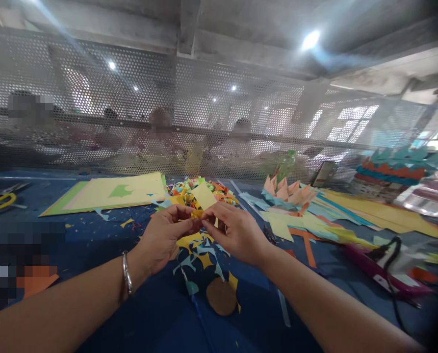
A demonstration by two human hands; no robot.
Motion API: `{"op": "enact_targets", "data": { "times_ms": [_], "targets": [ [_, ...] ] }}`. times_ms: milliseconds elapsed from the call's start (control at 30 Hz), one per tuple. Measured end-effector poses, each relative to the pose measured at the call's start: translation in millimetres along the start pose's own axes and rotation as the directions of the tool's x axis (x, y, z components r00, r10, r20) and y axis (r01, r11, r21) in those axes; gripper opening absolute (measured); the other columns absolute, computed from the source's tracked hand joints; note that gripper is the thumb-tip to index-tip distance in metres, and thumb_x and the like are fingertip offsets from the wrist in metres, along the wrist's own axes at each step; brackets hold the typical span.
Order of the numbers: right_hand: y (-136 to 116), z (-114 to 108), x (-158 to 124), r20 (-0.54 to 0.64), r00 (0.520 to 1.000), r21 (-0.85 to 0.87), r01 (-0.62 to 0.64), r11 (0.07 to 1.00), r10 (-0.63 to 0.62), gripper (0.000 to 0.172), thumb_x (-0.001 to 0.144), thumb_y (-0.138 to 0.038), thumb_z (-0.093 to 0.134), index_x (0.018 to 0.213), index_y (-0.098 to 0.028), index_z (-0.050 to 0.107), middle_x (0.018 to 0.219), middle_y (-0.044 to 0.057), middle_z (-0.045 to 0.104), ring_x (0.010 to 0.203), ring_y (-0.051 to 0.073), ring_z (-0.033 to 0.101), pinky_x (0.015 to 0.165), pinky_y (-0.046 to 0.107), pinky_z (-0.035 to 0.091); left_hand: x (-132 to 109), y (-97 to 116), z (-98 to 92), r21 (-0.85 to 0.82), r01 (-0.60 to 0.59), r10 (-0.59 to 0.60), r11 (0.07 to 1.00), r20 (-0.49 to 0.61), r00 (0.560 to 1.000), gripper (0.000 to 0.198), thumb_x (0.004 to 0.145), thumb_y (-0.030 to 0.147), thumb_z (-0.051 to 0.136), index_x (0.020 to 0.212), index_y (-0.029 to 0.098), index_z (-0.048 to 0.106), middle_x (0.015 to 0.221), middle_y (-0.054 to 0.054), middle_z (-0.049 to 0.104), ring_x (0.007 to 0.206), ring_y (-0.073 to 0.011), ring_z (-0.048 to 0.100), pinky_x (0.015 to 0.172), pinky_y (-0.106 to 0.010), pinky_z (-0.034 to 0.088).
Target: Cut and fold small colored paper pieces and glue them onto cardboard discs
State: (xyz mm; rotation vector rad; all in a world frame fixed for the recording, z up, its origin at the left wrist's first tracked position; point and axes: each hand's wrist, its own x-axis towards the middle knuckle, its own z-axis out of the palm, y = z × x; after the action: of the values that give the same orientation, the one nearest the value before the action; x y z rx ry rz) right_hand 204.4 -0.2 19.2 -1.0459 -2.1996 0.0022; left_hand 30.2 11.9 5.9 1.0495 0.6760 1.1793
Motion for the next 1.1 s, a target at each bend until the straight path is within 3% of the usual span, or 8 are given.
{"op": "enact_targets", "data": {
  "times_ms": [400, 600, 900, 1100],
  "targets": [
    [-0.4, 0.3, -0.4, -0.013, 1.0, 0.013, -0.025, 1.0, 0.025, 0.01, 0.087, -0.026, 0.05, 0.083, -0.019, 0.057, 0.079, 0.002, 0.06, 0.065, 0.012, 0.053, 0.058, 0.024, 0.04, -0.9, -1.1, 0.4, 0.18, -0.087, 0.091, 0.98, -0.015, 0.996, 0.026, 0.06, 0.02, 0.079, 0.079, 0.017, 0.062, 0.078, -0.002, 0.066, 0.074, -0.0142, 0.061, 0.074, -0.027, 0.046],
    [-1.9, -1.3, 0.7, -0.008, 0.999, 0.037, -0.052, 0.998, 0.052, 0.014, 0.088, -0.028, 0.05, 0.084, -0.018, 0.059, 0.076, 0.002, 0.059, 0.064, 0.012, 0.053, 0.058, 0.025, 0.04, -0.7, -3.4, -0.8, 0.417, -0.274, 0.287, 0.867, 0.032, 0.957, 0.032, 0.064, 0.017, 0.074, 0.091, 0.02, 0.057, 0.081, -0.004, 0.066, 0.079, -0.0185, 0.063, 0.074, -0.029, 0.048],
    [-2.9, 0.2, 1.9, -0.008, 0.999, 0.061, -0.053, 0.997, 0.054, 0.012, 0.087, -0.026, 0.053, 0.08, -0.018, 0.06, 0.07, 0.0, 0.058, 0.06, 0.012, 0.051, 0.055, 0.024, 0.038, -9.5, -0.7, 0.2, 0.568, -0.355, 0.346, 0.742, 0.128, 0.929, 0.039, 0.067, 0.009, 0.066, 0.102, 0.021, 0.054, 0.088, -0.004, 0.066, 0.08, -0.0192, 0.066, 0.076, -0.03, 0.05],
    [-3.5, -1.8, 1.6, -0.01, 0.998, 0.103, -0.054, 0.993, 0.056, 0.011, 0.086, -0.022, 0.052, 0.083, -0.018, 0.062, 0.074, 0.0, 0.06, 0.06, 0.011, 0.051, 0.055, 0.023, 0.039, 0.2, -3.3, -3.7, 0.453, -0.276, 0.235, 0.848, 0.145, 0.961, 0.039, 0.071, 0.02, 0.07, 0.102, 0.021, 0.048, 0.082, -0.003, 0.067, 0.08, -0.0191, 0.065, 0.075, -0.032, 0.05]
  ]
}}
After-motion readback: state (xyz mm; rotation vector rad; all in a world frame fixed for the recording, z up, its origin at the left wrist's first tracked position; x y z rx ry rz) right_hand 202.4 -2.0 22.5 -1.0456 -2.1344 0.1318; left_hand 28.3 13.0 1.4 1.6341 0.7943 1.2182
